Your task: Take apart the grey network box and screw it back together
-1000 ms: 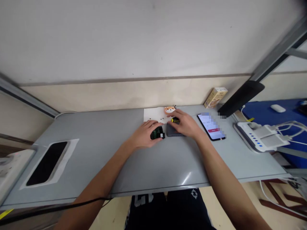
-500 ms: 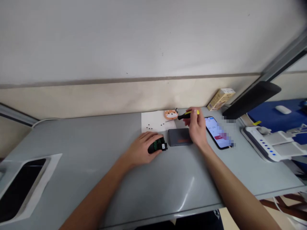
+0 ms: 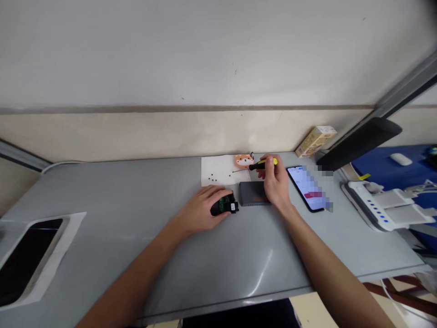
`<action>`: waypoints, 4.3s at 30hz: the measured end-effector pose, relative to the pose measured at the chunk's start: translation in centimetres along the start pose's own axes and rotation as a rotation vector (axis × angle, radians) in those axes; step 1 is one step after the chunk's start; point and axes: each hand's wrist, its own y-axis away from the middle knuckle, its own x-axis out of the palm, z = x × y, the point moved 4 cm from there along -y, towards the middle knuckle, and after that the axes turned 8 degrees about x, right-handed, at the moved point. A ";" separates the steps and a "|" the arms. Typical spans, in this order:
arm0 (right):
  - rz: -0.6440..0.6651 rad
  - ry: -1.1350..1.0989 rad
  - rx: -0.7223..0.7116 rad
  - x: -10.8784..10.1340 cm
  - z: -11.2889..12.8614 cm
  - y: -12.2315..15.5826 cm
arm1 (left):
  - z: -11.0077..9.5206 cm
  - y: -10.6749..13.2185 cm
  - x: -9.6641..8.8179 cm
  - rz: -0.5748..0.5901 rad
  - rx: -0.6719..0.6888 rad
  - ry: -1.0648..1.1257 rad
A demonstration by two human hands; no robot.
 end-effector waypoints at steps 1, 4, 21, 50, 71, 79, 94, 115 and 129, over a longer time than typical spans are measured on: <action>-0.010 -0.045 0.021 0.0 0.0 -0.1 | -0.1 0.0 0.0 -0.004 -0.003 0.002; -0.031 -0.240 0.127 0.2 -0.3 -0.1 | -0.2 0.0 0.0 -0.005 -0.003 0.001; 0.081 -0.471 0.405 0.5 -1.3 -0.5 | -0.5 -0.3 -0.4 -0.086 -0.023 -0.004; 0.051 -0.359 -0.009 0.3 3.2 2.4 | 1.4 0.0 -1.1 -0.352 -0.371 0.352; 0.083 -0.157 -0.188 -0.1 4.0 3.3 | 0.8 0.2 -0.5 -0.014 -0.186 0.159; 0.145 -0.026 -0.198 0.4 3.4 3.3 | 0.9 0.3 0.2 0.042 -0.139 0.103; 0.120 -0.007 -0.215 0.3 3.0 3.3 | 0.3 -0.1 -0.3 0.021 -0.101 0.111; 0.195 0.066 -0.338 0.8 2.8 3.4 | 0.4 -0.1 -0.1 0.040 -0.063 0.046; 0.342 0.124 -0.389 1.8 4.4 4.2 | 0.5 -0.2 0.1 0.013 -0.036 0.053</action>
